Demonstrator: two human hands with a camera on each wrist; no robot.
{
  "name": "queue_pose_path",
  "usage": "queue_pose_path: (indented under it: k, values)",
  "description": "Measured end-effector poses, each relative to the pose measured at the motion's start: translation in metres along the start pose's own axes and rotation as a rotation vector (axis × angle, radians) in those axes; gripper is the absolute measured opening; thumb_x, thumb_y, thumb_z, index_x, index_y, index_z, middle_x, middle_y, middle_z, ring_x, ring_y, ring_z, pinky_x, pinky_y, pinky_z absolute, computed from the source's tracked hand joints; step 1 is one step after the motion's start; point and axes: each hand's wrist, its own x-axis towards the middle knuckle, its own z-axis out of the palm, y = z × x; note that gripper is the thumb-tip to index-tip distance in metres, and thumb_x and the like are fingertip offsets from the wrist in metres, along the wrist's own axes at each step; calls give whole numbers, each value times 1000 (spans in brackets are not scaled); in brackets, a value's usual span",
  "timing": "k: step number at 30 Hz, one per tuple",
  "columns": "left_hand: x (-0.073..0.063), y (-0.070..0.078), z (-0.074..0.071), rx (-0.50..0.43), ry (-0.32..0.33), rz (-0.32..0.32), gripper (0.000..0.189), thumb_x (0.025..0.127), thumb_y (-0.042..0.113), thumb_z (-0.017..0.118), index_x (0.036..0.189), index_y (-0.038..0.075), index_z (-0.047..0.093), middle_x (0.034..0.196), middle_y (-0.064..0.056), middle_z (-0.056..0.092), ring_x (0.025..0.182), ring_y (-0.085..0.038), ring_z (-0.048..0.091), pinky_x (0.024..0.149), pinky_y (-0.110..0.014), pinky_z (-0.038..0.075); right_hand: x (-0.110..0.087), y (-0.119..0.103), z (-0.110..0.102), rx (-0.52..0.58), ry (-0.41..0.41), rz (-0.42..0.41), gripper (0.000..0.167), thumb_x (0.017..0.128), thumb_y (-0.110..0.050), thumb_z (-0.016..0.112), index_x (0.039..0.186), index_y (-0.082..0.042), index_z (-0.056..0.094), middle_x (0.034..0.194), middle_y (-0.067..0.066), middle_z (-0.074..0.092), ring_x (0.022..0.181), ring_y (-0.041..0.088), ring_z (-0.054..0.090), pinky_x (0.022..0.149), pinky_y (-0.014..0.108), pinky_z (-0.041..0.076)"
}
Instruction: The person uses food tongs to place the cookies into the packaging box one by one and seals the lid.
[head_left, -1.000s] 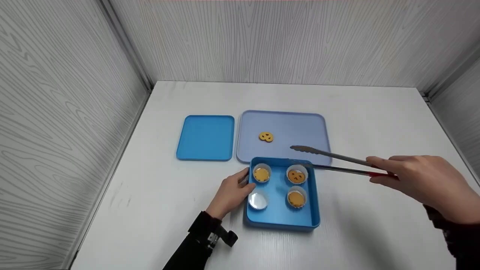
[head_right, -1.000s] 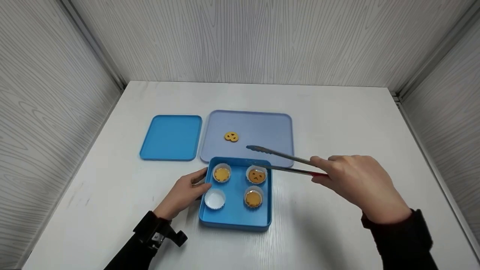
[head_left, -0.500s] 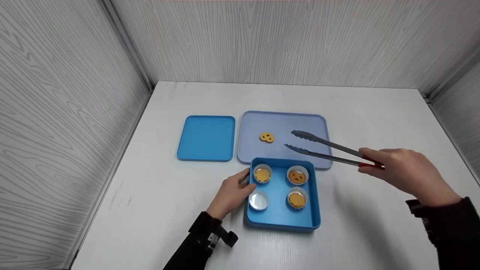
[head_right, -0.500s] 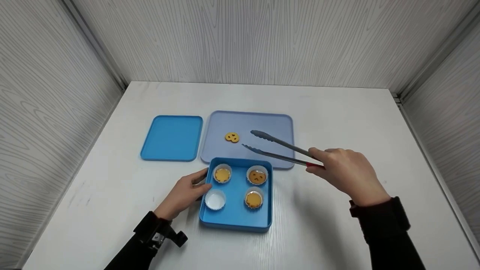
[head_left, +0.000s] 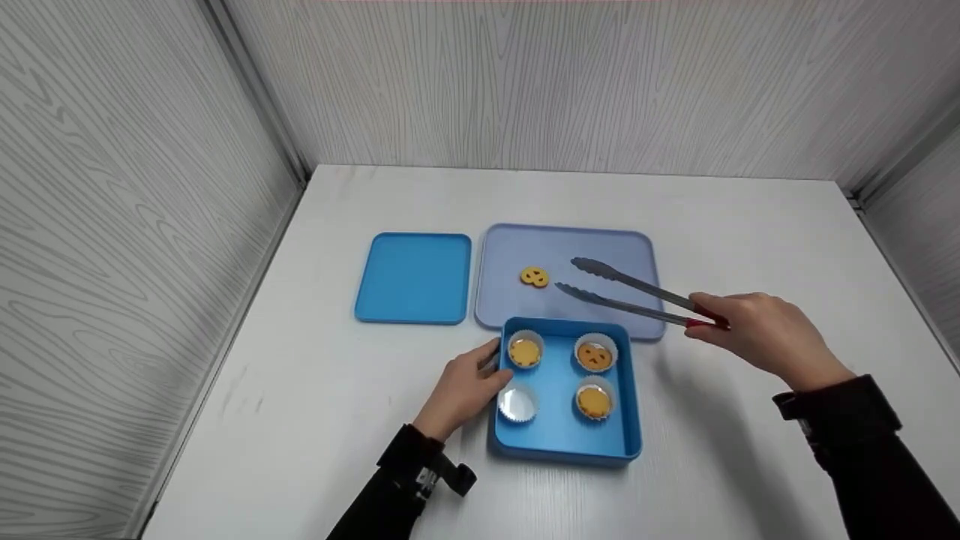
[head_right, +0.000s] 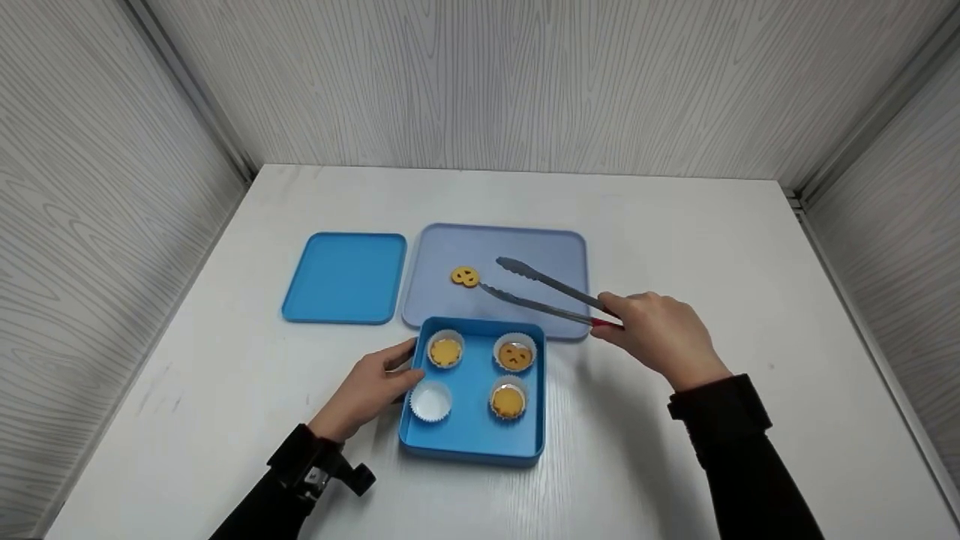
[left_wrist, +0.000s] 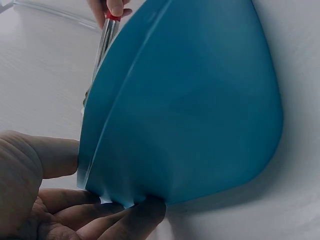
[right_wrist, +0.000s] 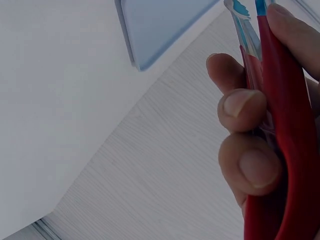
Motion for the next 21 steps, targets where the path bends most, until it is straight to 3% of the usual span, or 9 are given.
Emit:
queue_pose_path:
  k: [7, 16, 21]
  values:
    - [-1, 0, 0, 7, -2, -1, 65, 101, 28, 61, 158, 8, 37, 160, -12, 42, 147, -30, 41, 120, -46, 34, 14, -1, 11, 23, -82, 43, 20, 90, -26, 81, 93, -18, 63, 63, -8, 51, 59, 13, 47, 52, 29, 37]
    - [-2, 2, 0, -7, 1, -10, 66, 101, 29, 61, 159, 9, 37, 160, -11, 43, 147, -30, 39, 120, -46, 33, 31, -3, 23, 45, -123, 44, 20, 89, -26, 82, 103, -14, 73, 69, -5, 62, 63, 13, 54, 57, 28, 48]
    - [-1, 1, 0, -8, 0, 0, 65, 101, 30, 61, 159, 9, 38, 159, -11, 43, 147, -30, 39, 120, -47, 34, 40, -5, 27, 50, -155, 62, 20, 89, -24, 81, 104, -13, 73, 71, -3, 64, 63, 15, 54, 58, 29, 48]
